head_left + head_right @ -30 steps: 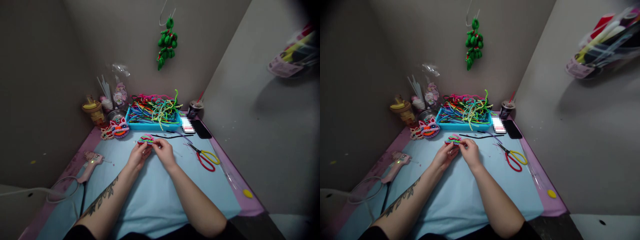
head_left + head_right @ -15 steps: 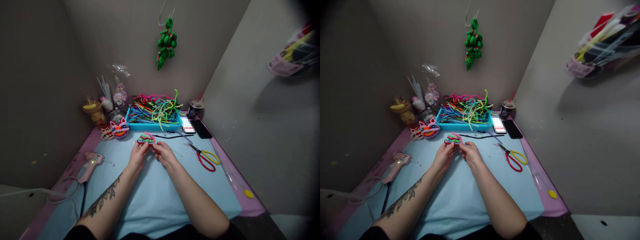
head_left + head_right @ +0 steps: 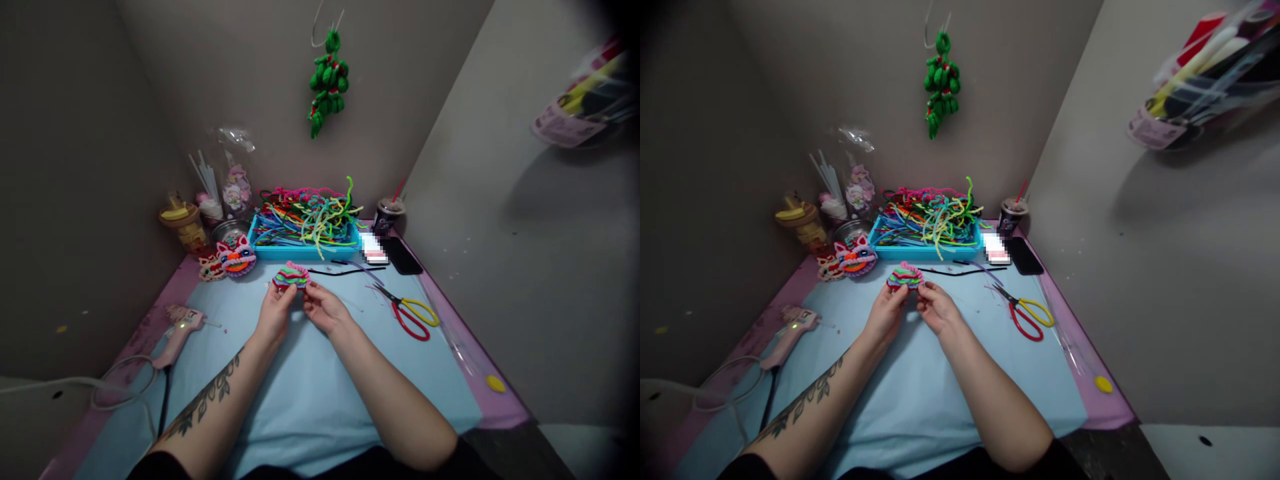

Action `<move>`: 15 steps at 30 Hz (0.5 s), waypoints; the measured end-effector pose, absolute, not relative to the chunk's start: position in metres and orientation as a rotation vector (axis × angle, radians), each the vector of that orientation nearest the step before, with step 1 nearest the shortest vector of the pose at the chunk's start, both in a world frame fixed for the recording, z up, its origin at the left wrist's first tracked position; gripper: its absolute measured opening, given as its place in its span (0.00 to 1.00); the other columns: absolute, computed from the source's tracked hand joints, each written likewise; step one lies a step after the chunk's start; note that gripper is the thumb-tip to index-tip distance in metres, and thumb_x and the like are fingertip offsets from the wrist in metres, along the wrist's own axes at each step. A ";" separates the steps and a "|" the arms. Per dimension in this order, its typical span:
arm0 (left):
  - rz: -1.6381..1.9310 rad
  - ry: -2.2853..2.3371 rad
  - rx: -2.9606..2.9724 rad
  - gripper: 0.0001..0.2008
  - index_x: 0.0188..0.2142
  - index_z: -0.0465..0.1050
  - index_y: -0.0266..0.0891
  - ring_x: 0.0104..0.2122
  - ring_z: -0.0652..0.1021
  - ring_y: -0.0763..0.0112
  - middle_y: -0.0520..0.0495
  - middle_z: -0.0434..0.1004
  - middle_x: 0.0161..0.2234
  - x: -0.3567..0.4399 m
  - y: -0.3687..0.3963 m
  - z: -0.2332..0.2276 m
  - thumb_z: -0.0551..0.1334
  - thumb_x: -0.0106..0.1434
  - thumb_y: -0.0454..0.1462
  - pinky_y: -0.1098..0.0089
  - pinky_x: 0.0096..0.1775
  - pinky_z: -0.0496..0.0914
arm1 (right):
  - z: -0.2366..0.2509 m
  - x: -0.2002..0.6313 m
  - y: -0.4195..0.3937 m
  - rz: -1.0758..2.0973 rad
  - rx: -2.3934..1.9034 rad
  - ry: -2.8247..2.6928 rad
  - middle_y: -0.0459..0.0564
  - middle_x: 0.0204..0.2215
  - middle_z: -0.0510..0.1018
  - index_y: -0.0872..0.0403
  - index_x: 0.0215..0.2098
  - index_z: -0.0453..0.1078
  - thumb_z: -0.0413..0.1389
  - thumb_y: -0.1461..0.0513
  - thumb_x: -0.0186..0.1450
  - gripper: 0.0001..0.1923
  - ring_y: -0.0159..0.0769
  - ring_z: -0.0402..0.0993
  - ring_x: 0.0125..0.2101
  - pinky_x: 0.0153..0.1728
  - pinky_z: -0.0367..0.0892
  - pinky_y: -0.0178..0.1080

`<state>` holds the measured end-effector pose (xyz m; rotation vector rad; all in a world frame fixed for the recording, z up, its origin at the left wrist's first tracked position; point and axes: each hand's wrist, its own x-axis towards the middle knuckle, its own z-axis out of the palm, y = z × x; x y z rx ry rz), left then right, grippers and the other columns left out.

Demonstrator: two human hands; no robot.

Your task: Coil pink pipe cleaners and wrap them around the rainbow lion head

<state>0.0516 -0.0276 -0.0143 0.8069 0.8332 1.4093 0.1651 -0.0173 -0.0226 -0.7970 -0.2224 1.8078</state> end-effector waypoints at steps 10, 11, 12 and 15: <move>1.443 0.784 0.830 0.22 0.46 0.72 0.41 0.44 0.77 0.65 0.47 0.79 0.42 0.055 -0.031 -0.011 0.70 0.51 0.37 0.68 0.50 0.65 | -0.030 0.162 -0.015 1.676 -0.815 -0.243 0.39 0.18 0.71 0.53 0.26 0.65 0.64 0.69 0.44 0.15 0.27 0.65 0.18 0.17 0.56 0.30; 1.443 0.781 0.833 0.22 0.47 0.72 0.41 0.44 0.77 0.65 0.46 0.79 0.43 0.055 -0.031 -0.011 0.70 0.51 0.37 0.68 0.50 0.65 | -0.031 0.162 -0.015 1.653 -0.824 -0.242 0.40 0.18 0.71 0.52 0.25 0.64 0.64 0.69 0.44 0.15 0.28 0.65 0.18 0.17 0.57 0.30; 1.441 0.779 0.836 0.22 0.47 0.72 0.41 0.44 0.77 0.65 0.46 0.79 0.43 0.056 -0.032 -0.011 0.70 0.52 0.37 0.67 0.50 0.65 | -0.031 0.162 -0.015 1.633 -0.834 -0.242 0.40 0.19 0.72 0.52 0.26 0.63 0.64 0.69 0.44 0.16 0.28 0.66 0.18 0.17 0.57 0.30; 1.435 0.768 0.834 0.23 0.48 0.72 0.42 0.45 0.77 0.65 0.47 0.79 0.43 0.057 -0.033 -0.012 0.70 0.52 0.37 0.68 0.50 0.65 | -0.031 0.162 -0.015 1.599 -0.856 -0.231 0.40 0.19 0.72 0.51 0.25 0.60 0.63 0.70 0.42 0.18 0.29 0.67 0.19 0.18 0.59 0.31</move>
